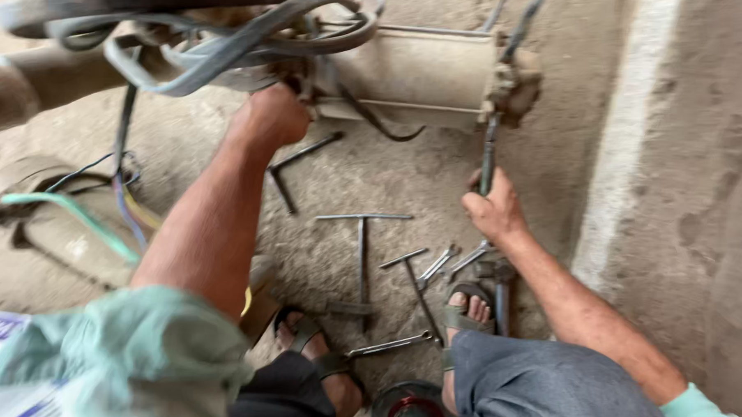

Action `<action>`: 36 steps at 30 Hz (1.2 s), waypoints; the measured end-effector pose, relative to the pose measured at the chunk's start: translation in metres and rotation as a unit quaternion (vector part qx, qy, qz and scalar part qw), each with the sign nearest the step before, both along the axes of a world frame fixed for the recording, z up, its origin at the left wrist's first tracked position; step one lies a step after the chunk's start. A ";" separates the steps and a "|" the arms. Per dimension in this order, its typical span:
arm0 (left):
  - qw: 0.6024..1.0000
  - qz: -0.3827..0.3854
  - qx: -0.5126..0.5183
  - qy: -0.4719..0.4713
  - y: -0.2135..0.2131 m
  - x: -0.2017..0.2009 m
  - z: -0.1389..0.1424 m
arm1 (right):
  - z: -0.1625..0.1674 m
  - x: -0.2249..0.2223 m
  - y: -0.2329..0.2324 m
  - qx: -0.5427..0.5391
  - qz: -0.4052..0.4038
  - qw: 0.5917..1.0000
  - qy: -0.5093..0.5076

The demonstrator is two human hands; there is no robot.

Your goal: The person sits on the ground repairing a submersible pump motor, using a screwdriver, pliers and wrenches to loosen and remove bolts from the pump housing, repositioning the pump, and working on its end fittings with hand tools.

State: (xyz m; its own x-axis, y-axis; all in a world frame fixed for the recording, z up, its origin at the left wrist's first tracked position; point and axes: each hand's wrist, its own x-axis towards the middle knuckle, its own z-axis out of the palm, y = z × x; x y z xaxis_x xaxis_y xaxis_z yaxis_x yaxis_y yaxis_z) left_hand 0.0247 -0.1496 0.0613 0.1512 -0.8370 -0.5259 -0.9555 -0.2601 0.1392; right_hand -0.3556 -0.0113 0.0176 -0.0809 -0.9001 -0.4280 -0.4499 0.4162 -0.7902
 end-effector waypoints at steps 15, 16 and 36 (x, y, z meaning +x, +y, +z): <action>0.940 0.119 -0.316 0.037 0.083 -0.035 -0.130 | 0.106 -0.016 -0.052 0.330 -0.072 0.928 -0.157; 0.940 0.110 -0.321 0.041 0.081 -0.033 -0.131 | 0.104 -0.015 -0.052 0.317 -0.069 0.934 -0.147; 0.999 0.030 0.008 0.042 -0.006 -0.012 0.016 | 0.020 -0.007 -0.008 0.017 0.033 0.999 -0.041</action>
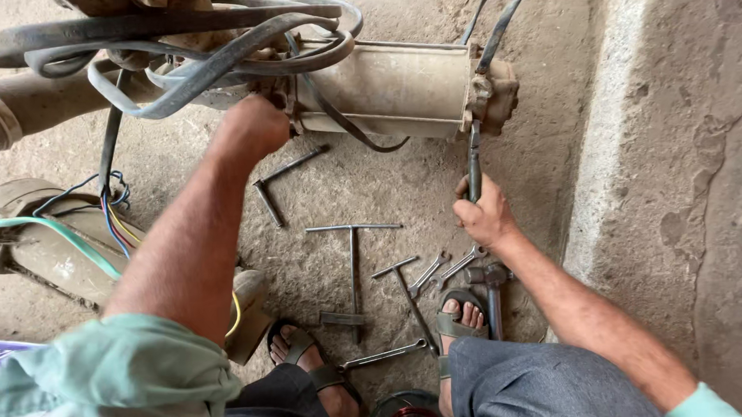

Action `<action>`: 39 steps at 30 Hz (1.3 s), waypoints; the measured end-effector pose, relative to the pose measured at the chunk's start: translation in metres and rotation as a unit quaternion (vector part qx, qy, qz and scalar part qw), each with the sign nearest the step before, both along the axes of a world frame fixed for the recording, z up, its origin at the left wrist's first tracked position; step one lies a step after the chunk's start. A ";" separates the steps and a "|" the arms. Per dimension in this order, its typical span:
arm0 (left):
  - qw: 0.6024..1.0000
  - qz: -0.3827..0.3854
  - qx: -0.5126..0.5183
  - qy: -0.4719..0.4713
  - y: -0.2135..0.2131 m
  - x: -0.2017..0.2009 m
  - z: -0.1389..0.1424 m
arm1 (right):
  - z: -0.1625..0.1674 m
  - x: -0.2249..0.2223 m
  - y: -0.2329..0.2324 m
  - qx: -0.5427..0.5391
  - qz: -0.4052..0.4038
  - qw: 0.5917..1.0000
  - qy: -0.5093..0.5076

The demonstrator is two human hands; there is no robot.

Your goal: The person sits on the ground repairing a submersible pump motor, using a screwdriver, pliers and wrenches to loosen and remove bolts from the pump housing, repositioning the pump, and working on its end fittings with hand tools.

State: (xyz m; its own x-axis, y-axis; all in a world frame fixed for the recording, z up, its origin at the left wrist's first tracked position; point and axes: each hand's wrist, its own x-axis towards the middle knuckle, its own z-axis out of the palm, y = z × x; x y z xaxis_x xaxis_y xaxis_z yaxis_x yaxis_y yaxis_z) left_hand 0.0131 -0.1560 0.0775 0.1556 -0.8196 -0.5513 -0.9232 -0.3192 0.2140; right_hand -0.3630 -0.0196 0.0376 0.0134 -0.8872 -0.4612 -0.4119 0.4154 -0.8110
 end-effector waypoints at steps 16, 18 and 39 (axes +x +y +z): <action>0.939 0.074 -0.336 -0.028 0.092 -0.016 -0.103 | 0.049 0.003 -0.023 0.178 -0.052 0.976 -0.111; 0.971 0.086 -0.223 -0.008 0.088 -0.010 -0.082 | 0.031 0.003 -0.014 0.129 -0.029 0.988 -0.082; 0.951 0.105 -0.287 -0.048 0.084 -0.028 -0.071 | -0.014 -0.017 0.000 0.120 -0.053 0.989 -0.062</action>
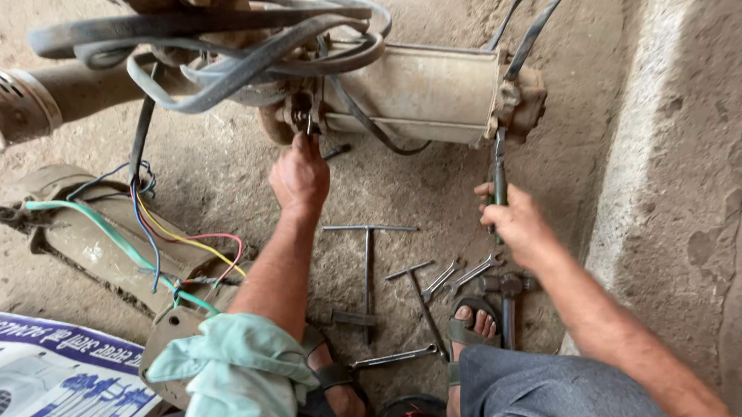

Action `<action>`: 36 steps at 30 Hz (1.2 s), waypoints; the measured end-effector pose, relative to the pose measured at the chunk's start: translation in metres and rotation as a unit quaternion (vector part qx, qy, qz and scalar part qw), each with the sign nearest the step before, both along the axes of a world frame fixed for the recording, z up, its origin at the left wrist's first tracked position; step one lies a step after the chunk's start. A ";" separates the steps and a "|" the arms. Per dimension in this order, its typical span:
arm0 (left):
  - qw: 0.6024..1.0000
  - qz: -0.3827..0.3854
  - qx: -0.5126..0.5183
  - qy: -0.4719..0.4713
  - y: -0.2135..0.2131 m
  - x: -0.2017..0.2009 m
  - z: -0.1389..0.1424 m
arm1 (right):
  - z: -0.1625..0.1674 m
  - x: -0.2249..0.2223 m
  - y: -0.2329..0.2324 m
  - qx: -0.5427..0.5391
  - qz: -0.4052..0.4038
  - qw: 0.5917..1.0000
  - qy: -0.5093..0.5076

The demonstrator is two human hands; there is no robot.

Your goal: The person sits on the ground repairing a submersible pump motor, using a screwdriver, pliers and wrenches to loosen and remove bolts from the pump housing, repositioning the pump, and working on its end fittings with hand tools.

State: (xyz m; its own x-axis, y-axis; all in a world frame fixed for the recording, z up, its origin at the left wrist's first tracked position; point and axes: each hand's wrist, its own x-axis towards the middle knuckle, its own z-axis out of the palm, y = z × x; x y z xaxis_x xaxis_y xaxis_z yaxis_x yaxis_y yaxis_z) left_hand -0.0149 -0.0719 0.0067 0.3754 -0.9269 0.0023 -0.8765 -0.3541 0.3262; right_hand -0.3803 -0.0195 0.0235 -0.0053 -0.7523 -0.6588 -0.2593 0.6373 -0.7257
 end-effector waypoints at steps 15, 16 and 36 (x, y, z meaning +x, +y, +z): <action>0.998 -0.021 0.036 0.045 0.001 0.010 -0.008 | 0.011 -0.022 0.010 0.045 -0.019 0.995 -0.089; 0.997 -0.016 0.047 0.063 0.000 0.008 -0.008 | 0.021 -0.022 0.003 0.061 -0.014 0.994 -0.090; 0.998 -0.009 -0.009 0.065 0.001 0.006 -0.019 | 0.091 -0.004 -0.038 0.135 0.033 0.990 -0.023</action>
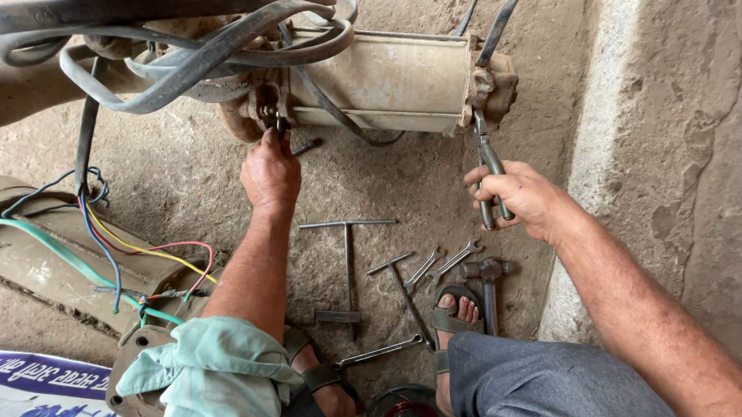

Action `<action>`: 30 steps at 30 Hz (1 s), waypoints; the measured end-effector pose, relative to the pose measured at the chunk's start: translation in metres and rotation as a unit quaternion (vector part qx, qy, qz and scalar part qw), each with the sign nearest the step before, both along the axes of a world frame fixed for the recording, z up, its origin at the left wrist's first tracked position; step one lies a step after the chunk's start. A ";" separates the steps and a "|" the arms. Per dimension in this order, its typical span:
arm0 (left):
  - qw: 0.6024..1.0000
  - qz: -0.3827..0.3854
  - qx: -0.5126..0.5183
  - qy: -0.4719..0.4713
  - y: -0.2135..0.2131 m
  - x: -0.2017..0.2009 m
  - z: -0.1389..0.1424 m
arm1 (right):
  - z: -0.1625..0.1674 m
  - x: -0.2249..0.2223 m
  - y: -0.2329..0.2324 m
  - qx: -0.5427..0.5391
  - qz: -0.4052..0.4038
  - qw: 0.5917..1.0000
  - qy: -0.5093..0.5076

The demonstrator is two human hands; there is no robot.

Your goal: The person sits on the ground repairing a submersible pump motor, using a screwdriver, pliers and wrenches to loosen and remove bolts from the pump housing, repositioning the pump, and working on its end fittings with hand tools.

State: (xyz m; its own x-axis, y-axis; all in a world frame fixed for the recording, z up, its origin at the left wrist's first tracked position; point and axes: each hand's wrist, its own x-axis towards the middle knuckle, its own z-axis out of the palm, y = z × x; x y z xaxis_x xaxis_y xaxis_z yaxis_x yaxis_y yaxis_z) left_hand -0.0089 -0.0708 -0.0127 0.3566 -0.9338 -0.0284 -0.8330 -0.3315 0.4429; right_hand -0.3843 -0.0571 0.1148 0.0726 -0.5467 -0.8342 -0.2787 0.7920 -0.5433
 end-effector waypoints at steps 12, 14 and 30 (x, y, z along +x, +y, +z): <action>0.967 -0.004 0.254 0.025 -0.026 0.002 0.079 | -0.073 0.002 0.035 -0.196 0.076 0.974 0.085; 0.954 -0.005 0.297 0.047 -0.047 0.009 0.100 | -0.098 0.007 0.042 -0.301 0.103 0.937 0.145; 1.000 0.020 0.008 -0.009 -0.001 -0.010 0.010 | -0.019 -0.009 0.016 -0.016 0.017 1.000 -0.019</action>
